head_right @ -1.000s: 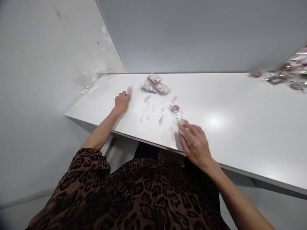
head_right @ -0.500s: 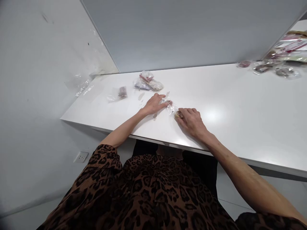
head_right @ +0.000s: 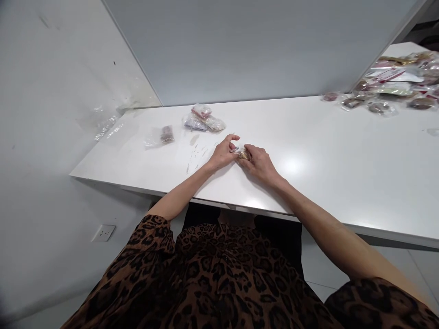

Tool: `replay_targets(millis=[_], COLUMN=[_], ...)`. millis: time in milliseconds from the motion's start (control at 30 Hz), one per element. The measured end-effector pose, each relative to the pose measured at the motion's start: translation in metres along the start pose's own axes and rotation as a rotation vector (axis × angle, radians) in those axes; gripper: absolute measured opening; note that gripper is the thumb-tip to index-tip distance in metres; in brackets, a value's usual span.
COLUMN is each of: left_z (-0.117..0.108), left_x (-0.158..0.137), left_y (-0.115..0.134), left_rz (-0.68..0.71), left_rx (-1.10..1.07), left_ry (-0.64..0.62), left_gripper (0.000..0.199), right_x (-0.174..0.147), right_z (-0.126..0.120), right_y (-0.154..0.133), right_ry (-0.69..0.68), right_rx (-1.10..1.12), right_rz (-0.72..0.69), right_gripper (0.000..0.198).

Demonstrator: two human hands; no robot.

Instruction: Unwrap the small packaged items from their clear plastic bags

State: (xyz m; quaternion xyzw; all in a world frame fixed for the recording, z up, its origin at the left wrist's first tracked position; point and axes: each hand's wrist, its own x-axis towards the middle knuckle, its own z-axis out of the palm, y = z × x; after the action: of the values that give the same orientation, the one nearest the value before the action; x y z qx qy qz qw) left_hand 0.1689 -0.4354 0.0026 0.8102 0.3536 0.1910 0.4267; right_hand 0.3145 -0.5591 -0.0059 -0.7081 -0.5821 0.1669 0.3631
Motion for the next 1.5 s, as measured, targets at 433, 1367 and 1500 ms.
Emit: replay_targets(millis=[433,1367,1500], left_z=[0.016,-0.057,-0.052], left_x=[0.006,0.045,0.052], left_y=[-0.011,-0.043,-0.044], left_rz=[0.144,-0.271,-0.307], left_rx=[-0.773,-0.616,-0.867], left_ry=[-0.289,0.684,0.633], left_gripper=[0.074,0.038,0.026], right_x=[0.004,0.176,0.154], right_z=[-0.017,0.072,0.051], right_y=[0.02,-0.049,-0.044], right_ry=[-0.022,-0.026,-0.014], right_rx=[0.599,0.038,0.352], right_rz=[0.174,0.046,0.134], right_gripper=[0.099,0.038,0.041])
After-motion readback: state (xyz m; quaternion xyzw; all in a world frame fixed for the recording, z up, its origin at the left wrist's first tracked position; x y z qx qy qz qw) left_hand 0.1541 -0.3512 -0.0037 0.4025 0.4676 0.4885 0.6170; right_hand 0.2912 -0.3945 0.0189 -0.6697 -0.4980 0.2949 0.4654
